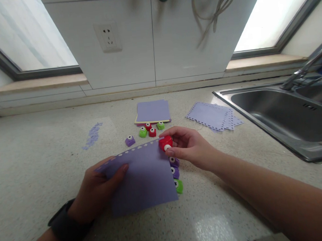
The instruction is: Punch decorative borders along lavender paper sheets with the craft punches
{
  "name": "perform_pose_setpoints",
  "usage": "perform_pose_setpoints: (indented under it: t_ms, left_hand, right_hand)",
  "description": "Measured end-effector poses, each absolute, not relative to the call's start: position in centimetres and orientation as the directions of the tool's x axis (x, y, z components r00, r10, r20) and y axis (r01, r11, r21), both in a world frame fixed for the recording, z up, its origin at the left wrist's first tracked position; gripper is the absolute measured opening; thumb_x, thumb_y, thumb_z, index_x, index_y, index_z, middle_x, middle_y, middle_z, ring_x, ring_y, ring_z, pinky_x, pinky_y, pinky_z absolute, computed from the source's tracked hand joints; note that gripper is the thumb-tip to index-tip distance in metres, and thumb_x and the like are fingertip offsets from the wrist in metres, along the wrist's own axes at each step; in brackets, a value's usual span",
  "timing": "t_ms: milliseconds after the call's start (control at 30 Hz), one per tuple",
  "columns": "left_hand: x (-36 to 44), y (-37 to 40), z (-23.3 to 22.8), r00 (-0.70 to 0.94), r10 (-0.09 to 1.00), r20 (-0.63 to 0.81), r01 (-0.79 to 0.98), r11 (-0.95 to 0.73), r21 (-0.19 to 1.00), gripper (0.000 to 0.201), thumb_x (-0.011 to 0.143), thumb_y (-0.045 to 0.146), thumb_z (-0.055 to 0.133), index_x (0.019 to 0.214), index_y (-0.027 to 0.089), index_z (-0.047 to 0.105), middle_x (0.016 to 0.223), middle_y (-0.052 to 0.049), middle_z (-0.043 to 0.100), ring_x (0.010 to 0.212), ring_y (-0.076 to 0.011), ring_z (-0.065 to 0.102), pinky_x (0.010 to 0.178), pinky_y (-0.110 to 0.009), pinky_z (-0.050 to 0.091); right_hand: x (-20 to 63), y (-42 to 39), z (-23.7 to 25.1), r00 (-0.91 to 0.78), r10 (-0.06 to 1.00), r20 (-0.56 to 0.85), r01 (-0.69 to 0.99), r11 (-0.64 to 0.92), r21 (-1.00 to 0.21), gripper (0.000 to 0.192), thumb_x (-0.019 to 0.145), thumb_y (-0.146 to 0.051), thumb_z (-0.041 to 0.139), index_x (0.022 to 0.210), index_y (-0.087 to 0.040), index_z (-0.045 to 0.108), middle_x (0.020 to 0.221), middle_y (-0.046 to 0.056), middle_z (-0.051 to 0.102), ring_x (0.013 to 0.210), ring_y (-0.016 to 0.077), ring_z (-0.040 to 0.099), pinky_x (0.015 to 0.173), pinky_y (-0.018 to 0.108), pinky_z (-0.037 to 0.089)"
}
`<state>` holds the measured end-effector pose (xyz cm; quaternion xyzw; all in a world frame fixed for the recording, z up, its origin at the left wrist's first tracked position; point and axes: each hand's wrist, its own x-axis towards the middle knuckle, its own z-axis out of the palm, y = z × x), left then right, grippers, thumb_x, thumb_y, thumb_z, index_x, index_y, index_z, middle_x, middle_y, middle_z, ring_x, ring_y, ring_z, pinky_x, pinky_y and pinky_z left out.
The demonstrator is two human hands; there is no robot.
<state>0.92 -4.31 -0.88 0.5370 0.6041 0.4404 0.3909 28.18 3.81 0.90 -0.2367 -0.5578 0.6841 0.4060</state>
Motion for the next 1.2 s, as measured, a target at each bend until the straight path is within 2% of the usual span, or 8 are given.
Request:
perform_pose_setpoints:
  t_ms: [100,267,367,1200]
  left_hand:
    - [0.91,-4.32,-0.79,-0.064,0.996,-0.063,0.235,0.076,0.969,0.032,0.08,0.049,0.081,0.087,0.019,0.074,0.083,-0.004,0.075,0.068,-0.0182,0.068,0.059,-0.025,0.06]
    - [1.06,-4.42,-0.33,-0.113,0.989,-0.091,0.232,0.115,0.966,0.035,0.08,0.052,0.08,0.078,0.017,0.074,0.078,-0.005,0.075,0.066,-0.0182,0.069,0.055,-0.022,0.058]
    - [1.01,-4.28,-0.26,-0.078,0.99,-0.119,0.239,0.135,0.962,0.038,0.079,0.054,0.079,0.075,0.017,0.075,0.074,-0.005,0.075,0.061,-0.0187,0.068,0.052,-0.023,0.057]
    - [0.67,-4.42,-0.78,-0.101,0.994,-0.045,0.326,0.076,0.942,0.038,0.079,0.055,0.078,0.073,0.018,0.076,0.071,-0.005,0.074,0.059,-0.0185,0.067,0.051,-0.023,0.056]
  right_hand:
    - [28.17,3.79,0.96,-0.558,0.822,0.113,-0.298,-0.072,-0.952,0.04,0.075,-0.02,0.089,0.109,-0.016,0.069,0.089,0.002,0.072,0.079,0.0078,0.068,0.076,0.019,0.059]
    - [28.09,3.93,0.83,-0.55,0.828,0.105,-0.332,-0.102,-0.938,0.033,0.079,-0.024,0.087,0.107,-0.017,0.071,0.093,0.002,0.072,0.083,0.0074,0.068,0.079,0.02,0.057]
    - [28.07,4.13,0.54,-0.539,0.835,0.109,-0.341,-0.099,-0.935,0.03,0.082,-0.026,0.085,0.108,-0.018,0.073,0.095,0.002,0.072,0.084,0.0075,0.067,0.08,0.02,0.056]
    - [27.92,4.02,0.45,-0.545,0.838,0.024,-0.326,-0.185,-0.927,0.034,0.08,-0.031,0.087,0.108,-0.018,0.073,0.098,0.005,0.072,0.086,0.0111,0.066,0.082,0.025,0.053]
